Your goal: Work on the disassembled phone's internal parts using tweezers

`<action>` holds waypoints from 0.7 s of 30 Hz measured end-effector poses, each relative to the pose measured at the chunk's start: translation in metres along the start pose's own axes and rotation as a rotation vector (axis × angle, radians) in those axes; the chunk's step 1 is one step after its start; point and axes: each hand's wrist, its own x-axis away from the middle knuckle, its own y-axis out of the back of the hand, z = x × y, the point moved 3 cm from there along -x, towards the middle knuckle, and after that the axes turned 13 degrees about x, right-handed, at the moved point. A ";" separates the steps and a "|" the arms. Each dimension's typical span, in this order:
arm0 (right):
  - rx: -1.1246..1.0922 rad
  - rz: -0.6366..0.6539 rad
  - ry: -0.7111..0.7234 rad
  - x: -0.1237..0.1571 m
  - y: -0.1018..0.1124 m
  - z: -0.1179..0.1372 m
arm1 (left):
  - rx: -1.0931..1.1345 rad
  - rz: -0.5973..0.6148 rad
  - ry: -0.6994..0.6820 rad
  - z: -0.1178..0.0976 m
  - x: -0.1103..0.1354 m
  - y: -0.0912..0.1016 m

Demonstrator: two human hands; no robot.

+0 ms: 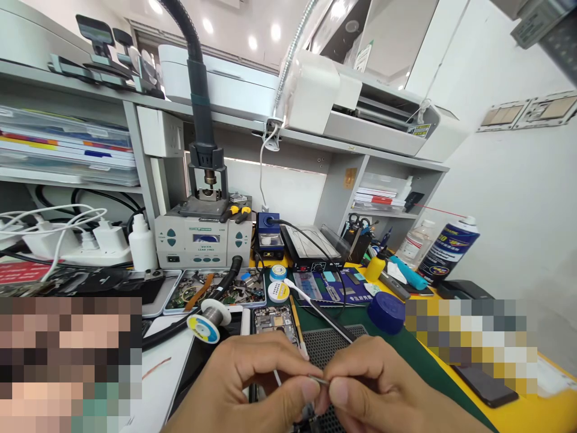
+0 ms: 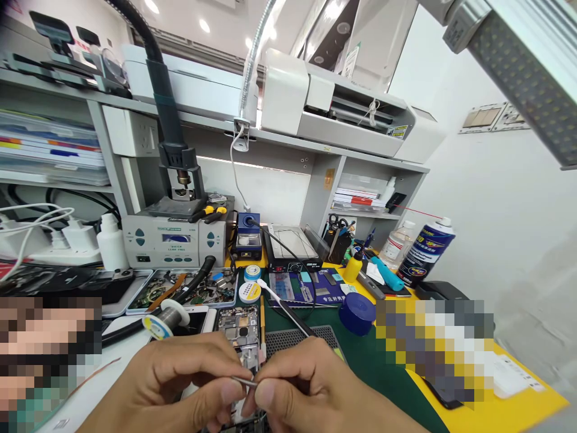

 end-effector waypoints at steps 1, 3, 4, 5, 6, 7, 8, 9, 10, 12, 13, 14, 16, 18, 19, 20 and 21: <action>-0.073 0.041 -0.038 0.001 0.000 -0.003 | -0.001 0.014 -0.004 0.000 -0.001 0.000; -0.208 0.109 -0.109 0.001 0.001 -0.010 | -0.006 0.041 -0.028 0.001 -0.001 0.000; -0.272 0.140 -0.143 0.001 0.001 -0.014 | -0.010 0.052 -0.041 0.001 -0.001 0.000; -0.324 0.164 -0.173 0.000 0.000 -0.018 | -0.013 0.061 -0.054 0.002 -0.002 0.000; -0.371 0.184 -0.201 -0.001 -0.001 -0.023 | -0.014 0.064 -0.060 0.002 -0.002 0.000; -0.416 0.204 -0.226 -0.002 -0.002 -0.028 | -0.013 0.063 -0.060 0.003 -0.002 0.000; -0.460 0.211 -0.252 -0.003 -0.003 -0.033 | -0.006 0.061 -0.052 0.004 -0.002 0.000; -0.499 0.223 -0.269 -0.004 -0.005 -0.037 | -0.001 0.057 -0.043 0.005 -0.002 0.000; -0.533 0.232 -0.282 -0.005 -0.007 -0.040 | 0.006 0.053 -0.034 0.006 -0.002 0.000; -0.587 0.247 -0.297 -0.007 -0.009 -0.046 | 0.015 0.049 -0.021 0.009 -0.001 0.000; -0.608 0.252 -0.302 -0.007 -0.010 -0.048 | 0.020 0.047 -0.018 0.010 -0.001 0.000; -0.627 0.257 -0.307 -0.007 -0.010 -0.050 | 0.024 0.044 -0.016 0.010 0.000 -0.001; -0.658 0.262 -0.313 -0.008 -0.010 -0.052 | 0.028 0.039 -0.012 0.012 0.000 -0.001; -0.679 0.266 -0.314 -0.008 -0.010 -0.053 | 0.028 0.027 -0.017 0.012 -0.001 -0.001; -0.686 0.267 -0.313 -0.008 -0.010 -0.053 | 0.031 0.014 -0.023 0.012 -0.001 -0.001; -0.691 0.267 -0.312 -0.008 -0.009 -0.052 | 0.030 -0.005 -0.034 0.011 -0.001 -0.001; -0.694 0.269 -0.313 -0.009 -0.009 -0.051 | 0.035 -0.035 -0.037 0.010 -0.001 -0.001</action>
